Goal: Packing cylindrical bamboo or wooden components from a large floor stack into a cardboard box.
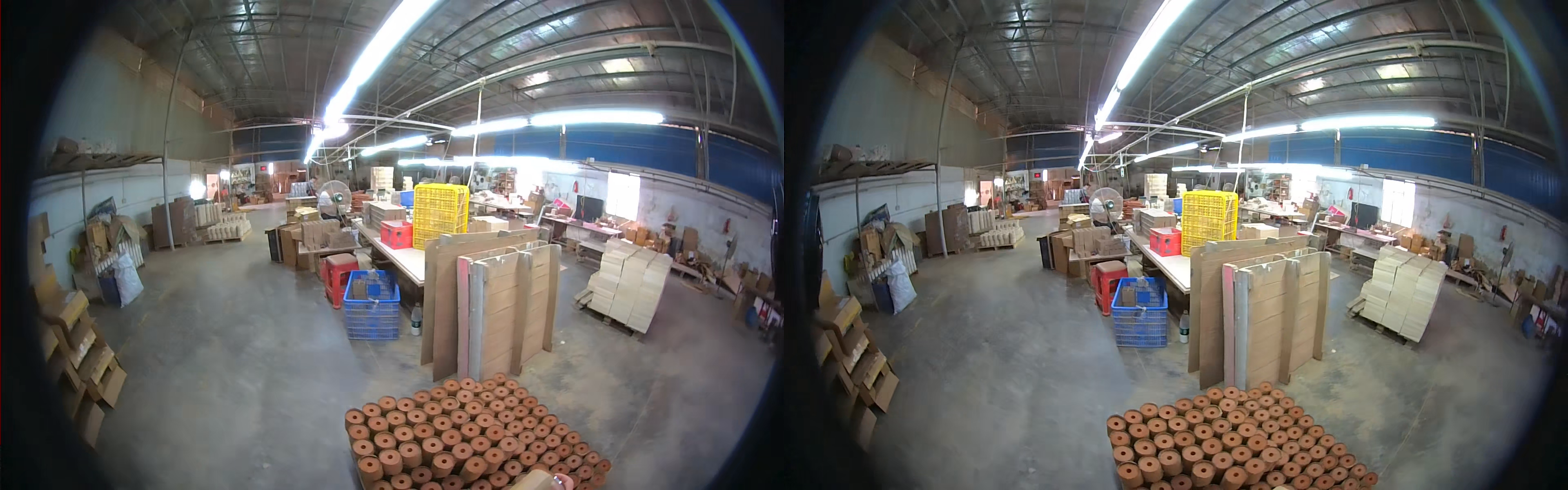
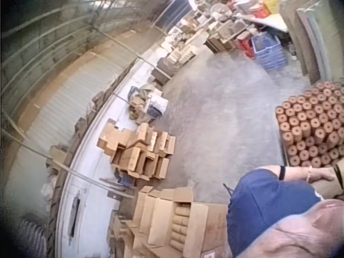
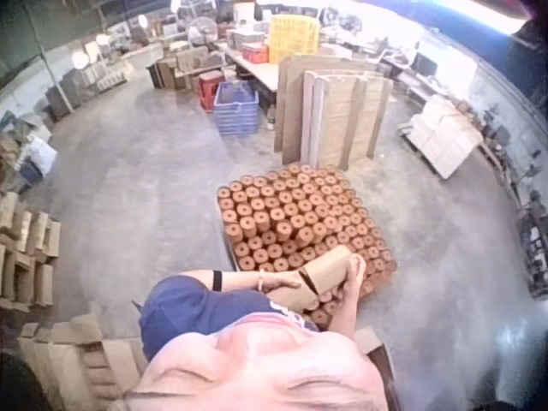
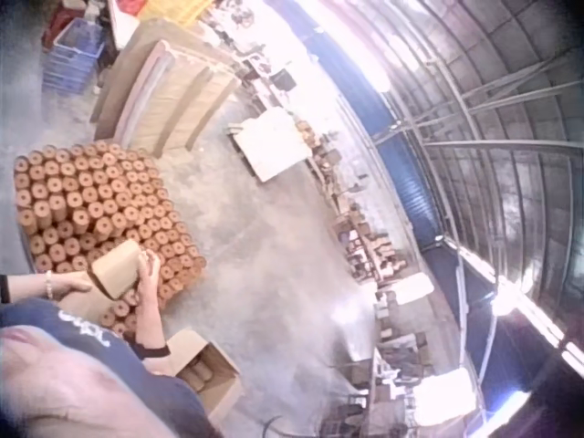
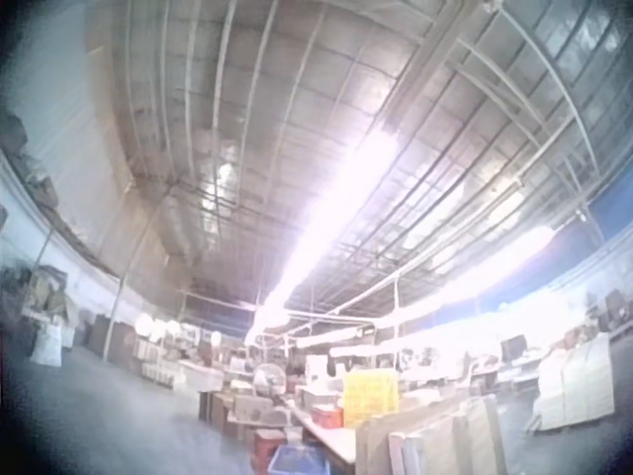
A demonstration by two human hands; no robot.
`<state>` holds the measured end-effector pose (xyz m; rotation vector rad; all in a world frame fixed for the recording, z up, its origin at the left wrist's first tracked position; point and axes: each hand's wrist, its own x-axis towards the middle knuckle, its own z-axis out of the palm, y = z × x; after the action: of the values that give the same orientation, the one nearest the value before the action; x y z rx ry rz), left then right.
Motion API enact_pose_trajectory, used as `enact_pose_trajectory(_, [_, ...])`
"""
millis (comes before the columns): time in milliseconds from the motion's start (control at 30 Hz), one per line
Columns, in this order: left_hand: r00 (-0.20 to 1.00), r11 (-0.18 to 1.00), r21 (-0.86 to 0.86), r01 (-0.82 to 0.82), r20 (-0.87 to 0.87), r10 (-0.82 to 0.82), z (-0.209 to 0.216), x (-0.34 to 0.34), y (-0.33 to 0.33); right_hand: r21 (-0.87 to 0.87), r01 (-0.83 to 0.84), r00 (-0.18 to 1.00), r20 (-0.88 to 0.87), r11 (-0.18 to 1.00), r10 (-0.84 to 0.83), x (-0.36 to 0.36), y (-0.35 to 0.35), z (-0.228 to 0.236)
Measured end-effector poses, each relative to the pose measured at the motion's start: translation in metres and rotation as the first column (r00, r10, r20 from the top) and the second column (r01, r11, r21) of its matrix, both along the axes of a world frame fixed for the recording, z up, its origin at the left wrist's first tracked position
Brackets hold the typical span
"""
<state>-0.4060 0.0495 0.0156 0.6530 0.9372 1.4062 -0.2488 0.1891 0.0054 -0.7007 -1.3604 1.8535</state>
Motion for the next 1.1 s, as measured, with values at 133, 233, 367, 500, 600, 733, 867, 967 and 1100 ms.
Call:
enact_pose_trajectory(133, [1.000, 1.000, 0.016, 0.008, -0.003, -0.008, 0.006, 0.008, 0.000, -0.125, -0.021, 0.996, -0.086, 0.992, 0.010, 0.004, 0.010, 0.014])
enact_pose_trajectory(233, [1.000, 1.000, 0.016, 0.020, -0.008, -0.020, 0.012, 0.010, 0.002, 0.114, -0.164, 0.986, 0.013, 0.980, 0.164, 0.008, 0.027, 0.013])
enact_pose_trajectory(367, [1.000, 1.000, 0.012, 0.027, 0.001, -0.027, 0.010, 0.012, -0.002, 0.106, -0.162, 0.987, 0.027, 0.981, 0.160, 0.006, 0.018, 0.050])
enact_pose_trajectory(500, [0.999, 0.999, 0.023, 0.039, 0.009, -0.040, 0.011, 0.017, -0.007, 0.149, -0.247, 0.966, 0.120, 0.958, 0.230, 0.010, 0.013, 0.073])
enact_pose_trajectory(600, [0.998, 0.998, 0.033, 0.057, 0.011, -0.057, 0.013, 0.022, -0.006, 0.246, -0.260, 0.950, 0.240, 0.934, 0.201, 0.017, 0.007, 0.081])
enact_pose_trajectory(733, [0.996, 0.995, 0.044, 0.085, 0.008, -0.085, 0.016, 0.025, -0.004, 0.397, -0.068, 0.990, 0.141, 0.915, 0.012, 0.028, 0.002, 0.041])
enact_pose_trajectory(867, [0.995, 0.994, 0.042, 0.100, 0.019, -0.101, 0.017, 0.027, 0.000, 0.002, -0.078, 0.996, -0.039, 0.997, 0.078, 0.028, -0.014, 0.017])
enact_pose_trajectory(967, [0.993, 0.992, 0.046, 0.115, 0.023, -0.116, 0.019, 0.031, 0.002, -0.132, -0.071, 0.997, -0.018, 0.989, 0.070, 0.035, -0.022, 0.030])
enact_pose_trajectory(1100, [0.991, 0.990, 0.051, 0.133, 0.026, -0.134, 0.019, 0.039, 0.001, -0.185, -0.019, 0.999, -0.048, 0.983, 0.010, 0.039, -0.042, 0.039])
